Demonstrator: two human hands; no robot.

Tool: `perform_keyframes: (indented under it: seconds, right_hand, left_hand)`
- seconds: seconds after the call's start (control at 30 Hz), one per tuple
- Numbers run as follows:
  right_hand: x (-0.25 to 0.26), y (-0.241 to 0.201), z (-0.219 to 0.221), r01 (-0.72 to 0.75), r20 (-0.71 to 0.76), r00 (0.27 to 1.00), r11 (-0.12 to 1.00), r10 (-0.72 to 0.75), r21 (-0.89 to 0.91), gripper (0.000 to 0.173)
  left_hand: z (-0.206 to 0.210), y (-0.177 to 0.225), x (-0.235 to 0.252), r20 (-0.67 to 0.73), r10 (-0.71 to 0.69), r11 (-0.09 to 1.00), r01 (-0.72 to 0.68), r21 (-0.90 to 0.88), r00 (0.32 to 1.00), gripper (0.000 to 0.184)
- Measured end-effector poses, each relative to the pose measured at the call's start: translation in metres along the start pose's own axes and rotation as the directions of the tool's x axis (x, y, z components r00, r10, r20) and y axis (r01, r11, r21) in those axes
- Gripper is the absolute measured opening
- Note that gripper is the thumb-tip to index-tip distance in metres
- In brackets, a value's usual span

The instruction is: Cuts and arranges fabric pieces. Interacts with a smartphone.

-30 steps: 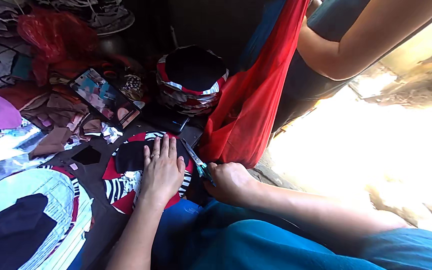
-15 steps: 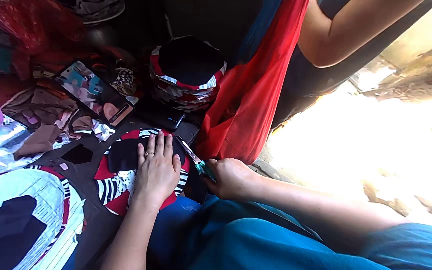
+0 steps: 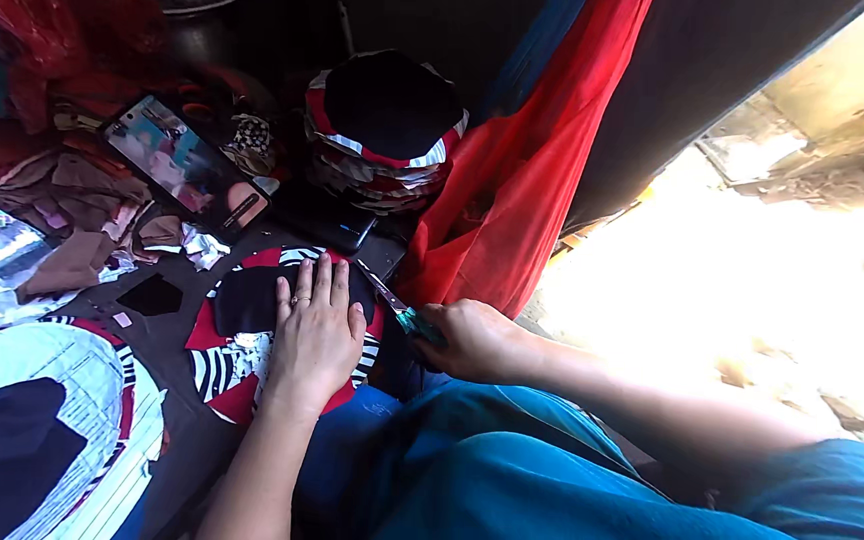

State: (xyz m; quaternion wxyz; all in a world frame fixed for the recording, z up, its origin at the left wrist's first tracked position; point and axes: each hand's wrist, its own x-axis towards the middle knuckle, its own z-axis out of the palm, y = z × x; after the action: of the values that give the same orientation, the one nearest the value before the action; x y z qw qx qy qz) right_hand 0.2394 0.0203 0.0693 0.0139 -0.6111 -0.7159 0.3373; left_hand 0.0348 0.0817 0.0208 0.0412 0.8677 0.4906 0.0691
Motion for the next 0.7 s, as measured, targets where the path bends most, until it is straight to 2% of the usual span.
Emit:
perform_keyframes:
  seconds: [0.3,0.53,0.7]
  right_hand:
    - [0.002,0.015,-0.004,0.03,-0.022,0.999,0.999,-0.03,-0.011,0.032]
    - [0.006,0.037,-0.005,0.122,0.056,0.989,0.962,-0.139,0.245,0.029]
    - [0.008,0.035,-0.002,0.116,0.053,0.99,0.975,-0.128,0.189,0.031]
  left_hand:
    - [-0.001,0.001,0.0,0.015,-0.009,1.0,0.009,0.01,1.0,0.059]
    - [-0.001,0.0,0.0,0.014,-0.009,1.0,0.009,0.004,1.0,0.059]
    - [-0.001,0.0,0.0,0.026,-0.012,1.0,0.011,0.013,1.0,0.059]
